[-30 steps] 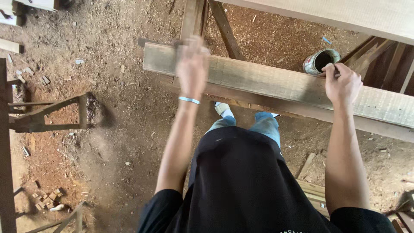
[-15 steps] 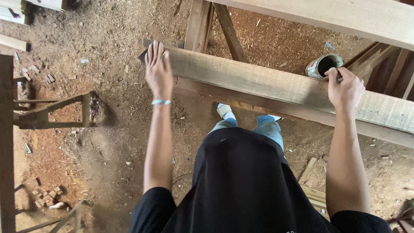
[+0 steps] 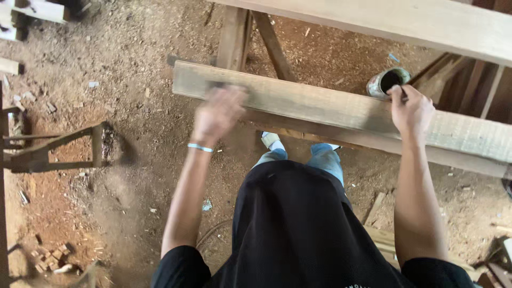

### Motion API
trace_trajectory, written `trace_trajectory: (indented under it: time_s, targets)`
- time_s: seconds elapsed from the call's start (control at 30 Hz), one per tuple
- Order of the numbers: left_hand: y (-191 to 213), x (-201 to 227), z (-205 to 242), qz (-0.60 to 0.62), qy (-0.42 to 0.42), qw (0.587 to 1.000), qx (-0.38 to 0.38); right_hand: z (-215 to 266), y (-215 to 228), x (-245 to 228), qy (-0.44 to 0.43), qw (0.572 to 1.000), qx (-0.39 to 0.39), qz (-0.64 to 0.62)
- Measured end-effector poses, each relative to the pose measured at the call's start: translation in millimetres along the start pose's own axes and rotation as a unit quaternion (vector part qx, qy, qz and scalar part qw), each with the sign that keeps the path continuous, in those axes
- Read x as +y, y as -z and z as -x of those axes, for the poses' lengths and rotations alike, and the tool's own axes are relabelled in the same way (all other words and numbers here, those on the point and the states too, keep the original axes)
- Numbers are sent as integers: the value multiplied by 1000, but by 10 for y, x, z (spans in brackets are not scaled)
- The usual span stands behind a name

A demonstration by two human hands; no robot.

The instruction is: The person sands wooden planks with a sanding block, moving the block back and forth along the surfaces and edges of several planks.

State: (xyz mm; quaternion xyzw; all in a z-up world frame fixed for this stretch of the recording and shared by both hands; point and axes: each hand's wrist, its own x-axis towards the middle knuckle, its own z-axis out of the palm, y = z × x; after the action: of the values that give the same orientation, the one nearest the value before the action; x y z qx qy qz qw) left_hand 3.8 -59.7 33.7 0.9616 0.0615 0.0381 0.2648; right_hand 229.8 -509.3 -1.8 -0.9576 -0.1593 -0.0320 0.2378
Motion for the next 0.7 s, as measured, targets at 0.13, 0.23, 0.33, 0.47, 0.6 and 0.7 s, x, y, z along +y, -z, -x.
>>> trace_trajectory:
  time_s: [0.13,0.23,0.33,0.47,0.6,0.7]
  targets:
    - [146,-553,-184,-187,41,956,222,43,-13,56,-21,1000,6,-11]
    - [18,-338,-448,-186,123,937,267,-10,-41,41,-12,1000,6,-14]
    - [-255,211,-632,69,234,958,153,-46,-43,27,-17,1000,4,-24]
    - [-683,731,-444,72,-7,993,97,-9,-64,44,-19,1000,5,-17]
    - [-317,368,-8,-126,-155,978,52,10,-61,62,-11,999,27,-13]
    - [102,-228,39,-134,-44,982,126,3,-62,67,-5,1000,21,5]
